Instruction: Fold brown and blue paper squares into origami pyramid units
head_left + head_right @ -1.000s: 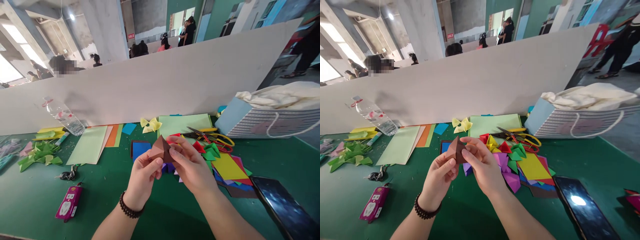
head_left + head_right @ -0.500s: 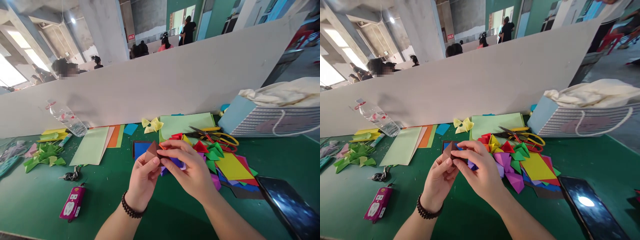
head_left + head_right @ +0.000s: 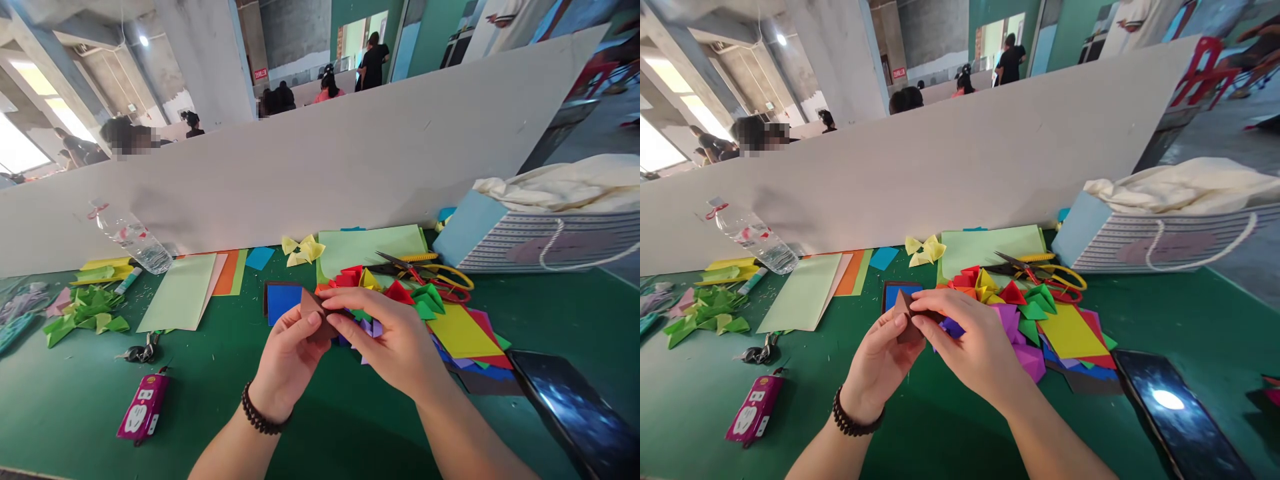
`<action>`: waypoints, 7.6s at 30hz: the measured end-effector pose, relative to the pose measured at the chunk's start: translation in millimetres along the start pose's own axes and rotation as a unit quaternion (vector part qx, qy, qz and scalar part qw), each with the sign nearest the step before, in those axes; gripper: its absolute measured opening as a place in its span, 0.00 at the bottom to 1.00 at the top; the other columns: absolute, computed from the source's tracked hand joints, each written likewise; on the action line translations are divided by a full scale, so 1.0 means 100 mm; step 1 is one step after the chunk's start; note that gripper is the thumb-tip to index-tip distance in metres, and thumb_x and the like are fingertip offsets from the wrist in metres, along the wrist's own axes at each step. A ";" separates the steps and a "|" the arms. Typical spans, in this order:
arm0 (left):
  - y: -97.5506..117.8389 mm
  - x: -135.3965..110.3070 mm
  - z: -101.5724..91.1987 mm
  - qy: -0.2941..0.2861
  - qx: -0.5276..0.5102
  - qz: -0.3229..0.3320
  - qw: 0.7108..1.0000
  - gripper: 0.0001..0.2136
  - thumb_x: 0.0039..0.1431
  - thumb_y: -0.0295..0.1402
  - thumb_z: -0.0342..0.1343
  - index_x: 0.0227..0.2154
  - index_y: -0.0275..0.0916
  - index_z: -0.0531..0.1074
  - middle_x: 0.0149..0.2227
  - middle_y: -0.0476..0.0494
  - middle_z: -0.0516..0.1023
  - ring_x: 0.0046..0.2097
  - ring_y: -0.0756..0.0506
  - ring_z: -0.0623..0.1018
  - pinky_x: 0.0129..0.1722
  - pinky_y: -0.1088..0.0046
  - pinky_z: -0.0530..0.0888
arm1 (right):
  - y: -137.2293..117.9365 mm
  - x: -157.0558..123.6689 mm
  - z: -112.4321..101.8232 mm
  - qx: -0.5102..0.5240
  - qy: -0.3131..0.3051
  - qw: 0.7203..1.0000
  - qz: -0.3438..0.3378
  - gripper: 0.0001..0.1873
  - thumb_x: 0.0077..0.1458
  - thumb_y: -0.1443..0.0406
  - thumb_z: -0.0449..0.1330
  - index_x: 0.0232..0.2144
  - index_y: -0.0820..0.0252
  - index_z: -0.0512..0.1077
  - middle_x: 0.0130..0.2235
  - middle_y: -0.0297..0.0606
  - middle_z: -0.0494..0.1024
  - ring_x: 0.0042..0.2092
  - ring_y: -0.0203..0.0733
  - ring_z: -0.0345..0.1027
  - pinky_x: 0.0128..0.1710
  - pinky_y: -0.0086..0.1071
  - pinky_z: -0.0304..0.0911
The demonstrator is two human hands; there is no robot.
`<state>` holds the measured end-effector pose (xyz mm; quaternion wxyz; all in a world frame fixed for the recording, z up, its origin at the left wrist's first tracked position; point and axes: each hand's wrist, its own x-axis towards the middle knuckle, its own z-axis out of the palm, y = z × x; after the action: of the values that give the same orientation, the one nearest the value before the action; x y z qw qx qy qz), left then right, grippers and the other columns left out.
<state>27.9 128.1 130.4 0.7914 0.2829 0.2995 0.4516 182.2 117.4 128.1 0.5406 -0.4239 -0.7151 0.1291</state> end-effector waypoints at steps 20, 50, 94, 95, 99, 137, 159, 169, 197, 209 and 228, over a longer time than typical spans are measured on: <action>-0.01 0.00 0.01 0.026 -0.002 -0.020 0.999 0.11 0.46 0.36 0.70 0.25 0.36 0.74 0.27 0.50 0.73 0.31 0.52 0.72 0.36 0.76 0.69 | 0.02 0.02 -0.09 0.078 -0.068 0.992 0.070 0.05 0.59 0.63 0.60 0.37 0.51 0.76 0.46 0.37 0.80 0.48 0.43 0.75 0.45 0.35 0.73; -0.11 -0.01 0.06 0.006 -0.040 0.088 0.995 0.13 0.49 0.34 0.68 0.40 0.41 0.79 0.40 0.47 0.79 0.39 0.52 0.75 0.41 0.79 0.70 | -0.07 0.03 0.07 -0.083 0.163 0.979 -0.087 0.07 0.55 0.71 0.62 0.33 0.52 0.75 0.41 0.38 0.77 0.47 0.46 0.71 0.46 0.43 0.69; -0.05 -0.06 0.04 0.032 -0.042 -0.006 0.999 0.12 0.40 0.32 0.71 0.21 0.37 0.72 0.24 0.52 0.73 0.31 0.53 0.74 0.38 0.77 0.73 | -0.10 0.01 0.00 -0.071 0.032 0.988 -0.130 0.09 0.60 0.72 0.57 0.40 0.57 0.74 0.40 0.36 0.81 0.41 0.38 0.75 0.43 0.33 0.72; -0.05 -0.06 0.04 0.033 -0.040 -0.006 0.999 0.12 0.40 0.32 0.72 0.20 0.36 0.72 0.24 0.53 0.73 0.31 0.53 0.74 0.37 0.78 0.73 | -0.11 0.00 0.00 -0.081 0.033 0.987 -0.136 0.09 0.60 0.72 0.57 0.40 0.57 0.74 0.40 0.37 0.81 0.41 0.38 0.75 0.43 0.34 0.72; -0.06 -0.06 0.04 0.049 -0.021 0.004 0.999 0.14 0.38 0.34 0.72 0.20 0.36 0.71 0.25 0.52 0.73 0.32 0.52 0.74 0.38 0.78 0.72 | -0.14 0.01 0.01 -0.118 0.040 0.981 -0.152 0.09 0.61 0.72 0.56 0.40 0.57 0.74 0.39 0.36 0.81 0.41 0.39 0.76 0.43 0.35 0.72; -1.57 -0.71 -0.90 -0.011 0.653 0.215 0.726 0.21 0.57 0.25 0.57 0.53 0.45 0.69 0.53 0.41 0.75 0.55 0.41 0.73 0.56 0.55 0.68 | 0.61 -2.07 -0.08 -0.154 -0.191 0.967 -0.068 0.14 0.61 0.72 0.54 0.41 0.56 0.77 0.46 0.40 0.81 0.53 0.45 0.72 0.50 0.44 0.73; -1.75 -0.54 -0.55 0.108 0.698 0.145 0.693 0.11 0.56 0.21 0.50 0.40 0.41 0.66 0.39 0.45 0.73 0.39 0.44 0.75 0.39 0.69 0.72 | 0.48 -2.15 -0.09 -0.223 -0.121 0.964 0.080 0.09 0.61 0.66 0.57 0.37 0.57 0.78 0.40 0.44 0.73 0.43 0.47 0.66 0.43 0.43 0.69; -1.68 -0.50 -0.60 0.102 0.680 0.132 0.714 0.09 0.53 0.22 0.54 0.36 0.41 0.67 0.35 0.48 0.73 0.35 0.46 0.74 0.35 0.71 0.71 | 0.45 -2.11 -0.02 -0.245 -0.148 0.956 0.071 0.09 0.61 0.68 0.56 0.29 0.59 0.73 0.29 0.39 0.73 0.34 0.43 0.65 0.34 0.35 0.62; -1.74 -0.51 -0.73 0.071 0.645 0.169 0.742 0.10 0.52 0.21 0.57 0.37 0.40 0.71 0.37 0.48 0.77 0.36 0.48 0.75 0.38 0.73 0.72 | 0.50 -2.22 0.08 -0.247 -0.126 0.956 0.098 0.09 0.60 0.66 0.55 0.28 0.59 0.71 0.27 0.34 0.71 0.27 0.37 0.65 0.27 0.29 0.58; -1.74 -0.50 -0.74 0.076 0.655 0.175 0.731 0.10 0.52 0.22 0.57 0.36 0.40 0.73 0.36 0.48 0.76 0.36 0.48 0.75 0.37 0.73 0.72 | 0.46 -2.17 0.12 -0.187 -0.163 0.964 0.100 0.08 0.60 0.66 0.55 0.29 0.58 0.71 0.27 0.33 0.71 0.28 0.37 0.66 0.29 0.29 0.57; -1.60 -0.59 -0.67 0.067 0.663 0.122 0.736 0.12 0.49 0.22 0.60 0.38 0.39 0.74 0.34 0.51 0.77 0.31 0.52 0.74 0.32 0.77 0.72 | 0.42 -2.19 0.00 -0.055 -0.057 0.980 0.184 0.06 0.59 0.62 0.57 0.38 0.58 0.71 0.29 0.34 0.74 0.28 0.38 0.68 0.31 0.32 0.67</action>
<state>41.6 19.2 -15.9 0.3198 0.7388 0.5385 0.2490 214.3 -20.0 -44.3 0.4415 -0.5690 -0.6609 0.2107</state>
